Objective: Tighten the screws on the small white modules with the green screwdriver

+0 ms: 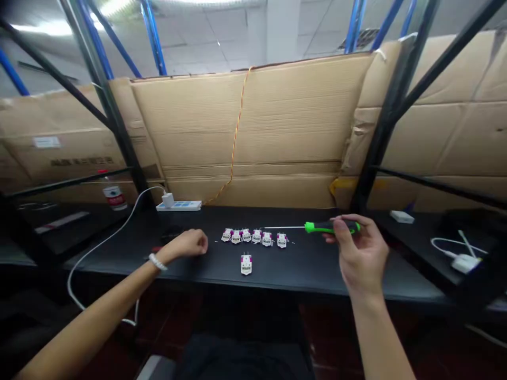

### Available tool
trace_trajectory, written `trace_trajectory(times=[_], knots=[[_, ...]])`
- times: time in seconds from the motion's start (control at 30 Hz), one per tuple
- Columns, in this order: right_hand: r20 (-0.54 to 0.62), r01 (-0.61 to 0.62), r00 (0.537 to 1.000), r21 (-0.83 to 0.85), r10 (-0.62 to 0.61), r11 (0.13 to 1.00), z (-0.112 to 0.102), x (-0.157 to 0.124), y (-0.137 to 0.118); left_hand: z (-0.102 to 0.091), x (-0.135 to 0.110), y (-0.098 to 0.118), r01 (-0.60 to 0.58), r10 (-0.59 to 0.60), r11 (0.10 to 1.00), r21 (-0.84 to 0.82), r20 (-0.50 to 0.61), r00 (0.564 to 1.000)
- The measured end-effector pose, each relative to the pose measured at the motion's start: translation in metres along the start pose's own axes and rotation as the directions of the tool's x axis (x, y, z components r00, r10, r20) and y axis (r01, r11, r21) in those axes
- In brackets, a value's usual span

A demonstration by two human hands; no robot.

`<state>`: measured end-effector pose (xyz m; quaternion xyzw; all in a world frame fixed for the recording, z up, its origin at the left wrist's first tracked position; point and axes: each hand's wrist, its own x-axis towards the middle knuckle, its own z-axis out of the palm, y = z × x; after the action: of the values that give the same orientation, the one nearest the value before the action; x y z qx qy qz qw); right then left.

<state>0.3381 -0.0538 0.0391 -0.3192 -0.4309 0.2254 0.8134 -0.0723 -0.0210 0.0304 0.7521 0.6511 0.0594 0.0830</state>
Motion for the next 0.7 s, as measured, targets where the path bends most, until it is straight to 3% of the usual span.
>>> trace_trajectory(times=[0.13,0.43,0.7], knots=[[-0.005,0.022,1.0,-0.006,-0.022,1.0,0.001,0.0,0.001,0.001,0.001,-0.003,-0.004,0.001,0.999,0.033,0.063,0.998],[0.008,0.018,1.0,-0.011,-0.018,1.0,0.001,0.0,0.001,0.014,-0.005,0.009,0.047,-0.05,0.979,0.2,0.01,0.999],[-0.014,0.045,0.999,-0.051,-0.045,0.998,0.001,0.0,-0.001,0.022,-0.017,0.008,0.006,-0.009,0.98,0.2,0.016,1.0]])
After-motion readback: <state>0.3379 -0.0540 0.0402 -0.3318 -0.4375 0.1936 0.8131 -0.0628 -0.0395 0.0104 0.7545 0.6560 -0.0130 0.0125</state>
